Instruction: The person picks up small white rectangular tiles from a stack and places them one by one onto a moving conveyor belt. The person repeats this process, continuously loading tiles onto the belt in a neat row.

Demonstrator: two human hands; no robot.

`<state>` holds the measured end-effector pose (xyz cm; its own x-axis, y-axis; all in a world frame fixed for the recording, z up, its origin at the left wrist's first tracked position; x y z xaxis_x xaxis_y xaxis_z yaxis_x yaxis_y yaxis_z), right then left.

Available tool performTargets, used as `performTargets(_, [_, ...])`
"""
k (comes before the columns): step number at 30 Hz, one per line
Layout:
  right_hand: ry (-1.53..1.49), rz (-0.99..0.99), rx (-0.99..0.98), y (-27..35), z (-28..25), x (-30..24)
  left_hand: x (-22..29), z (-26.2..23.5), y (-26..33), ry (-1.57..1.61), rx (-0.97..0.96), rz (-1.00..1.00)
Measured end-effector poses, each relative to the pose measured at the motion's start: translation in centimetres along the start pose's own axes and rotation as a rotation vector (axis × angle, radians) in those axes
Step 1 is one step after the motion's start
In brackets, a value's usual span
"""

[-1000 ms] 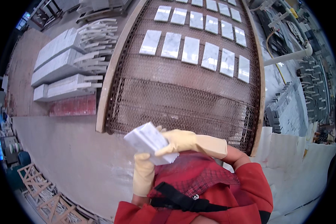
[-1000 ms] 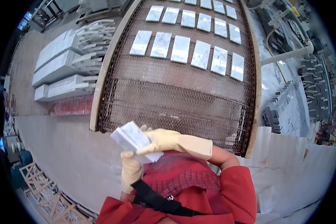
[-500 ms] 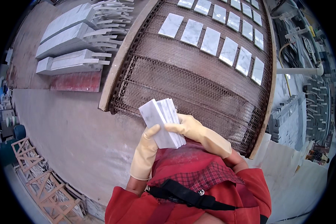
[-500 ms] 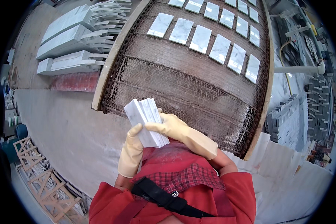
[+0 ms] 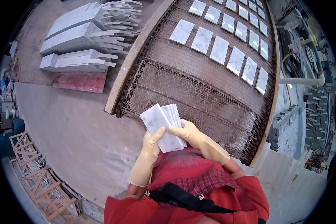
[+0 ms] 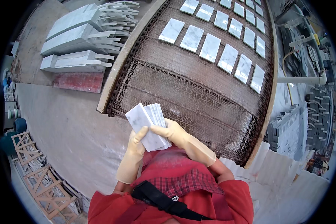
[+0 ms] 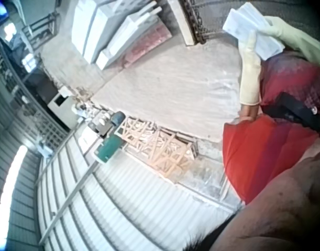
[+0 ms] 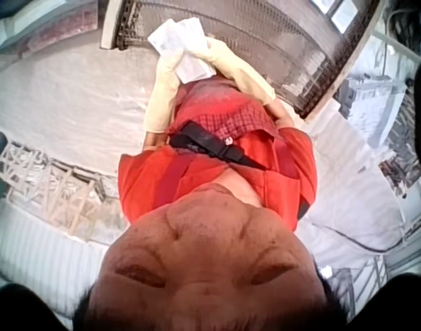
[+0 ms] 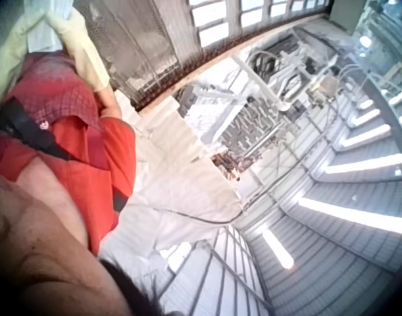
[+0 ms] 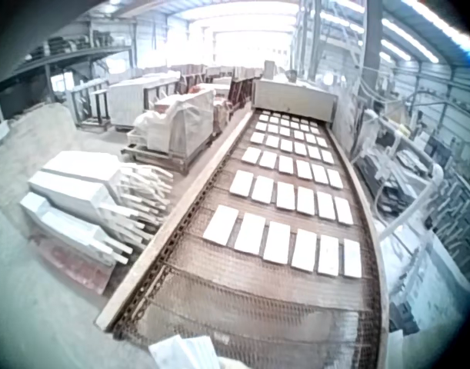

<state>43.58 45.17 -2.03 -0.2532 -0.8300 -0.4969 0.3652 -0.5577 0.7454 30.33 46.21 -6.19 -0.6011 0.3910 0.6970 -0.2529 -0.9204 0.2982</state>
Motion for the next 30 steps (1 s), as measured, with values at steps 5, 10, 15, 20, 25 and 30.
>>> performTargets(5, [0.004,-0.024,0.035,-1.3,0.4,0.1,1.0,-1.4,0.1,0.116,0.037,0.035])
performTargets(10, [-0.159,-0.179,0.098,-3.7,0.4,-0.9,4.0,-3.1,-0.2,0.352,0.099,0.14])
performTargets(15, [-0.233,-0.321,0.299,-5.8,-0.6,-5.3,7.6,-10.1,0.0,0.618,0.187,0.255])
performTargets(20, [-0.148,-0.432,0.455,-9.1,-0.9,-9.8,10.0,-16.5,2.6,0.601,0.238,0.243])
performTargets(25, [-0.084,-0.426,0.661,-11.9,-1.7,-11.9,10.5,-19.1,4.9,0.552,0.284,0.206])
performTargets(30, [0.036,-0.375,0.878,-13.2,-4.0,-12.5,10.5,-20.1,6.0,0.549,0.258,0.126])
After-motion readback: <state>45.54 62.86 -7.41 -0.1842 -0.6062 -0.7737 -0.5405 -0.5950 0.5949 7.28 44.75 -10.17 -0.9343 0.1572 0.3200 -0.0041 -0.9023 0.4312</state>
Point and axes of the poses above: each hand's wrist, its own y-axis away from the middle knuckle, its own z-axis out of the palm, x = y × z, the point moved 9 cm from there along -y, towards the middle knuckle, and after that the axes turned 12 degrees about z, right-handed, at the moved point
